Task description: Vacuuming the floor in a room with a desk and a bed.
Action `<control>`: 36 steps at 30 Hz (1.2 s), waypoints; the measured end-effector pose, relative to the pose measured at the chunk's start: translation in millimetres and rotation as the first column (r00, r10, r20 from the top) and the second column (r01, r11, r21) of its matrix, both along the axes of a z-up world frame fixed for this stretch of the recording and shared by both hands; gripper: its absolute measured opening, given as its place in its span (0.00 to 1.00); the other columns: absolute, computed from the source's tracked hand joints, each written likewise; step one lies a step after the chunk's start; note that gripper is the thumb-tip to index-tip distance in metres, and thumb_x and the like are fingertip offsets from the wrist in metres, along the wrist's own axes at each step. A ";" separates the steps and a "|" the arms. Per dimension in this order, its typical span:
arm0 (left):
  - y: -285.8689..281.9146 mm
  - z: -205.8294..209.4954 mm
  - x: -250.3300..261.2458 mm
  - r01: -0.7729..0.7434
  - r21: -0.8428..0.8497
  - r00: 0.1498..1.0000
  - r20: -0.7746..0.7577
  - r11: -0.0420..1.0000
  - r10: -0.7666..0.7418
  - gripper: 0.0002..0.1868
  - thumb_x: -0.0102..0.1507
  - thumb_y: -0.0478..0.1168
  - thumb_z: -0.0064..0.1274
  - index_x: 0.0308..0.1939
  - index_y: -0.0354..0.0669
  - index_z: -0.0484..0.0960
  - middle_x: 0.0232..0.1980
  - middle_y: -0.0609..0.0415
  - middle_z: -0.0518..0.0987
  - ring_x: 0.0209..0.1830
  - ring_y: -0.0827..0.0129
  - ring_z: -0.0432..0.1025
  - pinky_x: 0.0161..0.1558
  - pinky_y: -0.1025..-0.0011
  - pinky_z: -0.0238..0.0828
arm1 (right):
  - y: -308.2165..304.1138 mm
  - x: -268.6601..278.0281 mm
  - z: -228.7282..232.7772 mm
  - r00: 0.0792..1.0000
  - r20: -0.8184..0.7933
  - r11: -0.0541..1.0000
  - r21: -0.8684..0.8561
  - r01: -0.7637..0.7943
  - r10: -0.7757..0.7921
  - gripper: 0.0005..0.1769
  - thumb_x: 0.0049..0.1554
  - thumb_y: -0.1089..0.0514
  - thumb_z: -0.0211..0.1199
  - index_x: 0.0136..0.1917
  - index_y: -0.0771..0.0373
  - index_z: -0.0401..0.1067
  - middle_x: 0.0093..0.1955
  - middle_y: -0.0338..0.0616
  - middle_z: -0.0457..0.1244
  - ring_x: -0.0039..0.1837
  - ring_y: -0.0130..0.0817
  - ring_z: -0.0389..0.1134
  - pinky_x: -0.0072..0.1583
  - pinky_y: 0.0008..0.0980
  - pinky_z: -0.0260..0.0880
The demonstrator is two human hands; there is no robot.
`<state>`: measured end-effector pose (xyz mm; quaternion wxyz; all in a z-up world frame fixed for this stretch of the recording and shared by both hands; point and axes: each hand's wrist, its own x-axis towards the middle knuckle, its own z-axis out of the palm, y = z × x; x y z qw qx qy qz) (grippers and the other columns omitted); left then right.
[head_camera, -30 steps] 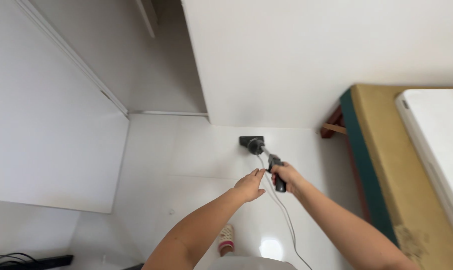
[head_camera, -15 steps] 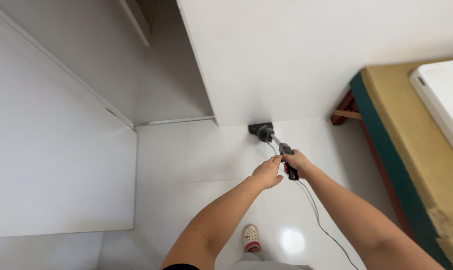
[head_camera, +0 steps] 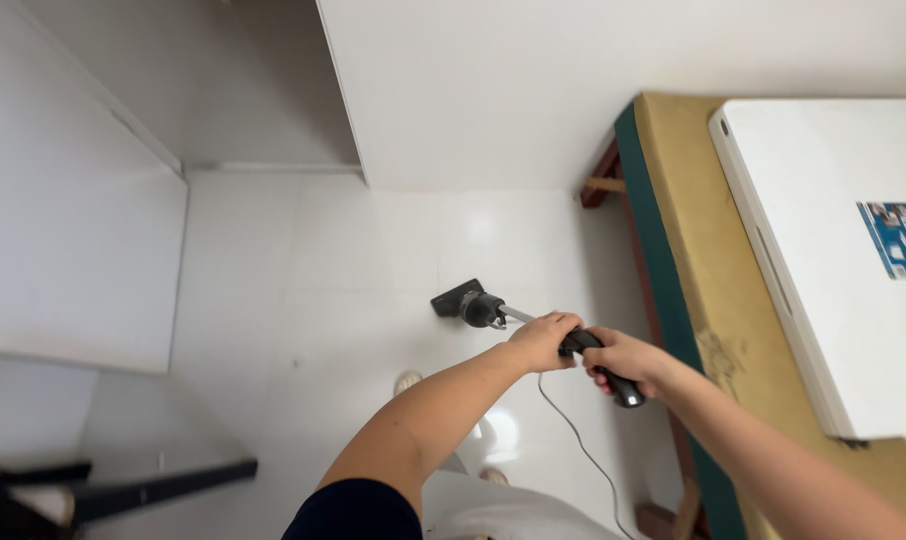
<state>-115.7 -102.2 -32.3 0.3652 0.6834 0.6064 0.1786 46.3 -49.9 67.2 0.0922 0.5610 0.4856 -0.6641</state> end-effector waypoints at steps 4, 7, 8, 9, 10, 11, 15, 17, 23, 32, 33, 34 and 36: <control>-35.4 6.3 61.8 -0.031 0.045 0.996 0.080 0.998 0.028 0.28 0.56 0.47 0.65 0.57 0.52 0.72 0.58 0.53 0.77 0.61 0.56 0.72 0.59 0.59 0.71 | -23.0 55.5 32.1 0.986 0.055 0.987 -0.002 -0.158 0.158 0.28 0.52 0.67 0.57 0.67 0.65 0.65 0.31 0.40 0.58 0.30 0.29 0.58 0.33 0.32 0.63; -42.0 -3.9 87.9 -0.041 0.128 0.997 0.063 0.991 0.033 0.25 0.57 0.49 0.65 0.53 0.49 0.72 0.53 0.52 0.78 0.55 0.54 0.74 0.55 0.57 0.73 | -28.3 73.3 47.0 0.973 0.016 0.973 -0.030 -0.228 0.228 0.31 0.50 0.69 0.58 0.68 0.61 0.67 0.31 0.41 0.58 0.30 0.29 0.59 0.33 0.30 0.65; -45.3 -4.8 91.2 -0.039 0.130 0.999 0.040 0.991 0.034 0.26 0.57 0.49 0.64 0.53 0.47 0.71 0.52 0.51 0.78 0.54 0.54 0.75 0.54 0.57 0.73 | -34.9 74.7 52.3 0.969 0.038 0.970 -0.031 -0.242 0.243 0.31 0.51 0.68 0.58 0.68 0.58 0.66 0.31 0.40 0.58 0.30 0.28 0.59 0.33 0.30 0.65; -50.1 -6.6 95.0 -0.034 0.127 0.999 0.019 0.991 0.032 0.26 0.57 0.49 0.64 0.53 0.46 0.71 0.51 0.50 0.78 0.54 0.54 0.75 0.53 0.57 0.74 | -42.6 76.5 56.6 0.965 0.060 0.967 -0.036 -0.253 0.255 0.32 0.51 0.67 0.57 0.69 0.54 0.65 0.32 0.39 0.58 0.30 0.27 0.59 0.34 0.30 0.65; -54.4 -3.9 95.6 -0.044 0.123 0.999 0.021 0.991 0.041 0.26 0.57 0.49 0.64 0.53 0.46 0.71 0.51 0.50 0.78 0.54 0.54 0.75 0.53 0.57 0.74 | -44.2 78.0 52.3 0.963 0.061 0.964 -0.041 -0.262 0.264 0.32 0.51 0.67 0.57 0.69 0.54 0.65 0.32 0.39 0.58 0.30 0.27 0.59 0.34 0.30 0.65; -54.4 -1.5 89.6 -0.053 0.111 0.999 0.004 0.992 0.053 0.26 0.57 0.48 0.64 0.53 0.45 0.70 0.52 0.49 0.78 0.54 0.53 0.75 0.53 0.57 0.74 | -42.8 74.2 47.2 0.964 0.010 0.964 -0.031 -0.264 0.264 0.33 0.50 0.68 0.57 0.69 0.55 0.65 0.31 0.38 0.57 0.29 0.27 0.58 0.33 0.30 0.64; -63.3 -4.6 56.3 -0.120 0.104 0.992 -0.013 0.987 0.122 0.26 0.55 0.44 0.65 0.53 0.45 0.71 0.55 0.49 0.77 0.58 0.52 0.73 0.55 0.56 0.73 | -42.5 46.7 15.9 0.953 -0.063 0.955 0.026 -0.297 0.298 0.30 0.50 0.69 0.57 0.68 0.66 0.68 0.32 0.40 0.58 0.30 0.26 0.59 0.33 0.29 0.64; -66.5 -21.1 26.5 -0.195 0.098 0.980 -0.021 0.976 0.198 0.27 0.56 0.42 0.64 0.55 0.46 0.70 0.59 0.48 0.75 0.61 0.52 0.71 0.57 0.57 0.72 | -48.0 11.5 -12.1 0.970 -0.086 0.973 0.043 -0.225 0.228 0.28 0.52 0.68 0.57 0.67 0.64 0.67 0.32 0.39 0.58 0.30 0.27 0.59 0.33 0.30 0.65; -82.9 -51.6 -99.6 -0.467 0.000 0.878 -0.116 0.884 0.463 0.40 0.60 0.37 0.59 0.74 0.51 0.57 0.78 0.48 0.57 0.75 0.53 0.58 0.66 0.58 0.64 | -50.0 -146.4 -62.0 0.983 -0.142 0.992 0.066 -0.109 0.117 0.24 0.56 0.66 0.58 0.66 0.68 0.63 0.33 0.43 0.59 0.31 0.30 0.60 0.33 0.34 0.66; -78.6 -47.0 -270.0 -0.456 -0.185 0.877 -0.260 0.871 0.404 0.50 0.64 0.42 0.58 0.82 0.54 0.41 0.84 0.50 0.46 0.82 0.55 0.49 0.76 0.62 0.52 | 16.3 -320.3 -150.0 0.985 -0.167 0.975 0.220 0.002 0.036 0.21 0.58 0.62 0.60 0.64 0.67 0.63 0.32 0.45 0.60 0.30 0.33 0.60 0.32 0.36 0.64; -75.9 -46.2 -279.2 -0.439 -0.190 0.887 -0.250 0.878 0.389 0.50 0.64 0.42 0.58 0.82 0.53 0.42 0.84 0.49 0.46 0.82 0.55 0.49 0.76 0.62 0.52 | 27.1 -322.9 -160.2 0.991 -0.129 0.955 0.295 -0.001 0.041 0.20 0.58 0.63 0.60 0.63 0.69 0.65 0.31 0.46 0.59 0.29 0.35 0.59 0.31 0.36 0.62; -67.8 -47.8 -285.8 -0.432 -0.191 0.889 -0.259 0.882 0.379 0.50 0.64 0.42 0.58 0.82 0.53 0.42 0.84 0.49 0.46 0.82 0.55 0.49 0.76 0.62 0.52 | 30.7 -323.5 -147.1 0.990 -0.136 0.957 0.291 0.011 0.030 0.20 0.58 0.63 0.60 0.63 0.69 0.65 0.31 0.46 0.59 0.29 0.35 0.59 0.31 0.36 0.62; -58.1 -53.9 -288.9 -0.375 -0.129 0.919 -0.184 0.918 0.350 0.54 0.60 0.41 0.61 0.81 0.51 0.40 0.83 0.46 0.46 0.82 0.54 0.48 0.76 0.63 0.51 | 30.7 -313.5 -123.0 0.992 -0.127 0.965 0.263 0.008 0.027 0.17 0.58 0.65 0.57 0.60 0.71 0.67 0.30 0.45 0.61 0.29 0.34 0.61 0.31 0.36 0.63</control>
